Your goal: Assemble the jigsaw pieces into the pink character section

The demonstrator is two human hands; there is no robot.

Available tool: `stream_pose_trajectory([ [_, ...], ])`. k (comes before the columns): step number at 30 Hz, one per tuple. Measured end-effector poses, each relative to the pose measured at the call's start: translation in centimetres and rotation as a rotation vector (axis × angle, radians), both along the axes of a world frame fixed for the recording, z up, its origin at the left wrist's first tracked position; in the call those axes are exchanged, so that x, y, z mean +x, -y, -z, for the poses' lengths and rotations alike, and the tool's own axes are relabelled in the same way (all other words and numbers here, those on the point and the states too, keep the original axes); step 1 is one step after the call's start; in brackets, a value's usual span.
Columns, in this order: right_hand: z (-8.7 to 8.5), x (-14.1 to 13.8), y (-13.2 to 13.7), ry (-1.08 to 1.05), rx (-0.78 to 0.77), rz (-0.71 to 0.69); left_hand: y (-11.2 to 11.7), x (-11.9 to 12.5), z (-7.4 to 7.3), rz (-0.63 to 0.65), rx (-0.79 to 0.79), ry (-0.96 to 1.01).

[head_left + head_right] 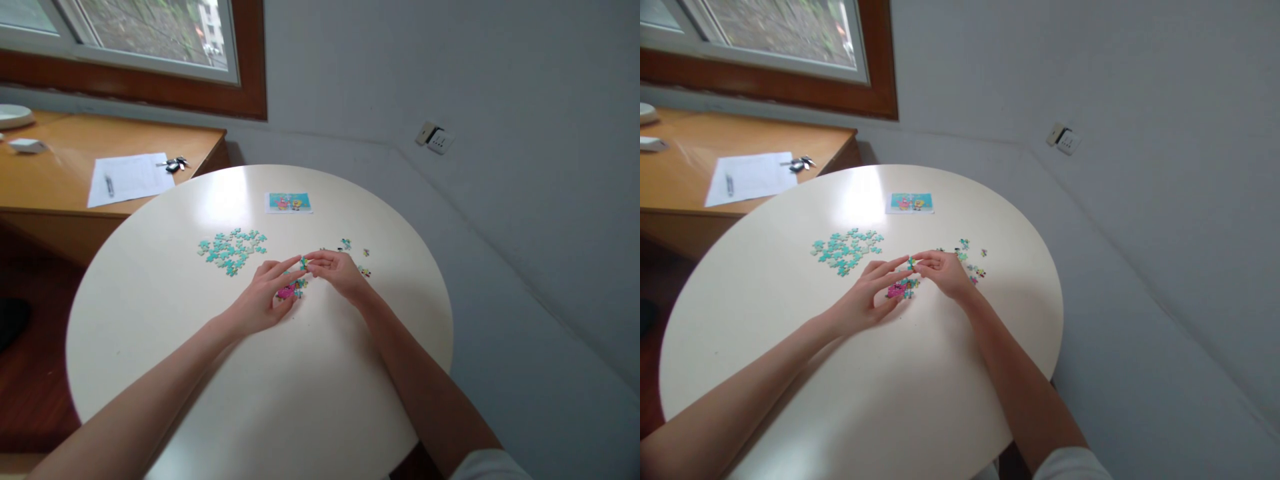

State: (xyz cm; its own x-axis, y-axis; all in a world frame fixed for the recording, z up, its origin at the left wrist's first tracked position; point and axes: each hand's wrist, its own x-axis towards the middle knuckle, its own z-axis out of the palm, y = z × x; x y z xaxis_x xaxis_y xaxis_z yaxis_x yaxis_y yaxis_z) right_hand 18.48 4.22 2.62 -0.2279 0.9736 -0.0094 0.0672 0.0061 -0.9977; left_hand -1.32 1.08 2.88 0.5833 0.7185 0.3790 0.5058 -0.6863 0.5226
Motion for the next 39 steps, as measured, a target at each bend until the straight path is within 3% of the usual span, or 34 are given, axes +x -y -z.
stream_pose_trajectory([
  [20,-0.4,-0.3,0.1,-0.019,-0.002,0.001,0.1,0.0,0.3,0.020,0.025,-0.043],
  [39,-0.1,-0.2,0.0,0.001,-0.008,0.012,0.3,0.1,0.9,0.014,0.166,-0.264],
])
